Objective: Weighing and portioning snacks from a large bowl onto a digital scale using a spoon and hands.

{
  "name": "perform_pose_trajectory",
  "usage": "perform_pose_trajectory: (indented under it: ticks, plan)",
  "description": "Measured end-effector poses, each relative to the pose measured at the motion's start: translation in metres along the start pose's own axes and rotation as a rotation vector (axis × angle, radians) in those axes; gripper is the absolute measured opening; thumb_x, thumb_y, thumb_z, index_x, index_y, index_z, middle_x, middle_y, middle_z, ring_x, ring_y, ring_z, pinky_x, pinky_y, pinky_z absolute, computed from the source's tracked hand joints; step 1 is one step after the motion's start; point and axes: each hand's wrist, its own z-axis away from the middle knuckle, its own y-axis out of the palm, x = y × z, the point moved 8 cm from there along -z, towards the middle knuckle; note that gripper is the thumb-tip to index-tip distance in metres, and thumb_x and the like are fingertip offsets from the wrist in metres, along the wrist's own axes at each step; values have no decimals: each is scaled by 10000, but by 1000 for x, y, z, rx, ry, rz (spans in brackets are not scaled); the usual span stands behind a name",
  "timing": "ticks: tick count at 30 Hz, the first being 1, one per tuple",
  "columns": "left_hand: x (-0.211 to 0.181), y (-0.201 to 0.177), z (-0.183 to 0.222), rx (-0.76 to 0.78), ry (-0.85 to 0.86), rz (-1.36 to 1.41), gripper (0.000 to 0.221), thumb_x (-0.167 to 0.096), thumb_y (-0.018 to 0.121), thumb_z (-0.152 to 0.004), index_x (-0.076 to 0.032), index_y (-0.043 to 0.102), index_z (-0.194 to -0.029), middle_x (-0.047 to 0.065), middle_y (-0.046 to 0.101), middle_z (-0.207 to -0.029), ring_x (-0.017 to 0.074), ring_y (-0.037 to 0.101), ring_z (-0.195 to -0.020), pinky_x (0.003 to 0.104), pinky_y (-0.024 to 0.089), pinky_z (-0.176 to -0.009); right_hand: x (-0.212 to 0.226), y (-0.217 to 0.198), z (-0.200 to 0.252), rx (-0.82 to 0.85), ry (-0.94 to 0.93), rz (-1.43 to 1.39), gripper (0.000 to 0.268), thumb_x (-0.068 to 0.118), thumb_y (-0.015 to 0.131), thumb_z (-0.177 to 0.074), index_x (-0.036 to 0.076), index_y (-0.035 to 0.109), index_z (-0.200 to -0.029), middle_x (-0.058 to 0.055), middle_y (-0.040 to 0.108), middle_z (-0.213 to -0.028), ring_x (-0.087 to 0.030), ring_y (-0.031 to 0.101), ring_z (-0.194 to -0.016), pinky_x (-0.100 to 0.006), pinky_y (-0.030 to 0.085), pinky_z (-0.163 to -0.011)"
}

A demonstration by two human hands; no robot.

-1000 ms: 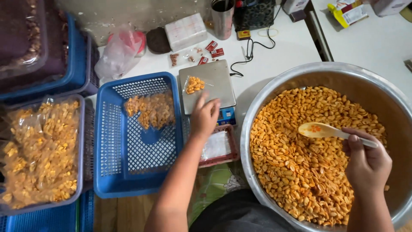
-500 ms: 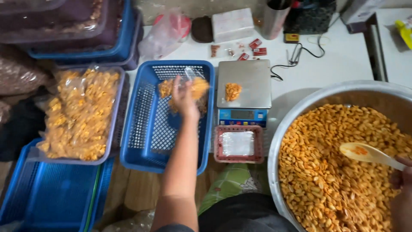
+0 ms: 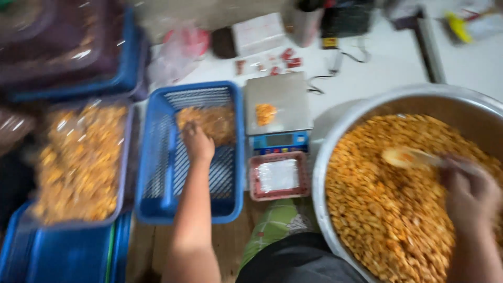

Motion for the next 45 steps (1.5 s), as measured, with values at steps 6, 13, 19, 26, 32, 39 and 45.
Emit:
perform_pose_trajectory:
  ticks: [6, 13, 19, 26, 32, 39, 45]
  plan:
    - [-181, -42, 111, 145, 214, 252, 374, -468, 583, -965, -217, 664, -1231, 40, 729, -1188, 298, 680, -1140, 437, 533, -972, 9, 67, -37, 113, -40, 49, 314, 108, 589, -972, 148, 766, -1227, -104, 749, -1080, -246, 687, -992, -391, 496, -896]
    - [-177, 64, 191, 563, 498, -156, 463, -184, 635, -924, -316, 641, -1367, -13, 522, -1539, 315, 522, -1380, 584, 414, -1104, 27, 78, -2, 508, 210, -242, 263, 41, 552, -1031, -101, 715, -1180, -215, 714, -826, -250, 591, -626, -389, 491, -589]
    - [-189, 40, 190, 359, 507, -122, 459, -282, 620, -936, -323, 609, -1393, -3, 659, -1244, 271, 628, -1204, 514, 489, -1023, 20, 53, 3, 492, 158, -450, 261, 73, 557, -1042, -116, 716, -1127, -173, 667, -795, -207, 620, -654, -289, 471, -558]
    - [-266, -50, 165, 285, 258, 1085, 193, -157, 490, -1089, -113, 656, -1003, 80, 777, -1083, 208, 716, -1105, 403, 506, -1019, 77, 20, 9, 316, 7, -356, 228, 94, 561, -1072, -38, 728, -1153, -112, 584, -694, -164, 502, -602, -265, 414, -557]
    - [-355, -38, 218, 858, 318, 1310, 144, -196, 624, -1009, -71, 658, -1073, 83, 729, -1014, 192, 733, -925, 269, 663, -829, 104, -5, 24, 256, 207, -218, 272, 160, 485, -1126, 19, 714, -1171, -94, 596, -873, -174, 499, -723, -289, 426, -663]
    - [-382, -19, 240, 898, 413, 1004, 280, -329, 691, -918, -179, 642, -1149, 79, 704, -1222, 307, 698, -1139, 453, 622, -862, 174, -13, 50, 269, -592, 39, 215, -30, 501, -1007, -24, 686, -1117, -156, 747, -1113, -250, 737, -950, -336, 639, -794]
    - [-385, -18, 244, 966, 363, 849, 372, -281, 709, -903, -152, 657, -1248, 41, 739, -1121, 183, 721, -1014, 311, 611, -751, 146, -18, 37, 257, -253, -86, 224, 48, 511, -1075, 0, 719, -1142, -100, 693, -880, -159, 620, -728, -249, 543, -646]
